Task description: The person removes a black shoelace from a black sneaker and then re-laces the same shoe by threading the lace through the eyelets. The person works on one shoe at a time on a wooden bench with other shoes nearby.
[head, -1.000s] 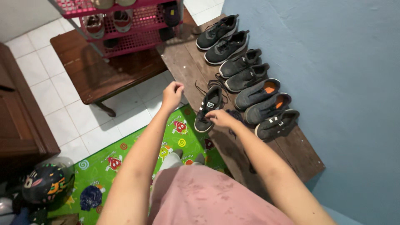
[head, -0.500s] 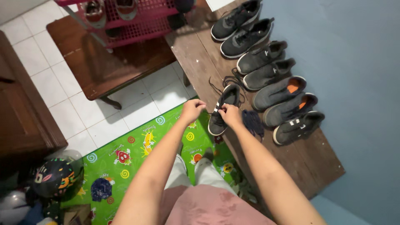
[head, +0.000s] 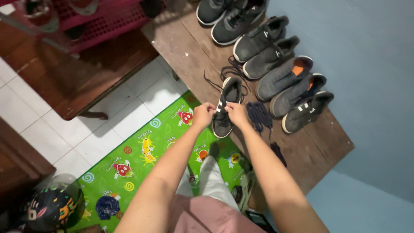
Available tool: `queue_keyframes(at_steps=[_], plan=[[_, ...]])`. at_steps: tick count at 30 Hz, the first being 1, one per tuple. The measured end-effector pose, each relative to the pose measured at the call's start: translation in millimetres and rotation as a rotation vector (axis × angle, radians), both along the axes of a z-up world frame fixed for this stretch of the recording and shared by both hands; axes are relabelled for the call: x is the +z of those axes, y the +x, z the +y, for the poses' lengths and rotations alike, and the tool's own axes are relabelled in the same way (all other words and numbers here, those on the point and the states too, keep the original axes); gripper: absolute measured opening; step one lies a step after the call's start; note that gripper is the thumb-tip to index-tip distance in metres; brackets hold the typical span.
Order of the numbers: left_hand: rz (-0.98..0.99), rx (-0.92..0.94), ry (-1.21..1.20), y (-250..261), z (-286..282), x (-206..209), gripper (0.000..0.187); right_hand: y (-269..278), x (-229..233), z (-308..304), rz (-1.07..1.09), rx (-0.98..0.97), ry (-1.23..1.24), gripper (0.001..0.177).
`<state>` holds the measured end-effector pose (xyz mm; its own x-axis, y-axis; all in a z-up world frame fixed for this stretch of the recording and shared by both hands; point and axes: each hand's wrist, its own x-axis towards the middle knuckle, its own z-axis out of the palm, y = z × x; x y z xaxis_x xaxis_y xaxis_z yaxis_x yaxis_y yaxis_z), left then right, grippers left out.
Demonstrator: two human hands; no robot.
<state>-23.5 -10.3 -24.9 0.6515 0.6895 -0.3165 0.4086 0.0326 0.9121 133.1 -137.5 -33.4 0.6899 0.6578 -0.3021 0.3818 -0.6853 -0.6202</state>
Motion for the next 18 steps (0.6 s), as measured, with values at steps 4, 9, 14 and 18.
queue_keyframes(at_steps=[4, 9, 14, 18], plan=[[-0.009, 0.058, -0.023, 14.4, -8.6, -5.5, 0.023, 5.8, -19.6, -5.5, 0.068, 0.021, 0.090, 0.014], [-0.083, 0.076, -0.014, 24.9, -11.7, -12.8, 0.021, 4.1, -27.7, -10.5, 0.077, 0.020, 0.102, 0.014], [-0.105, 0.021, 0.082, 28.4, -8.1, -8.5, 0.023, -0.3, -25.2, -9.6, 0.088, -0.020, 0.107, 0.014], [-0.133, -0.055, 0.169, 30.8, -2.9, 0.7, 0.019, -3.4, -19.2, -10.8, 0.090, -0.009, 0.220, 0.019]])
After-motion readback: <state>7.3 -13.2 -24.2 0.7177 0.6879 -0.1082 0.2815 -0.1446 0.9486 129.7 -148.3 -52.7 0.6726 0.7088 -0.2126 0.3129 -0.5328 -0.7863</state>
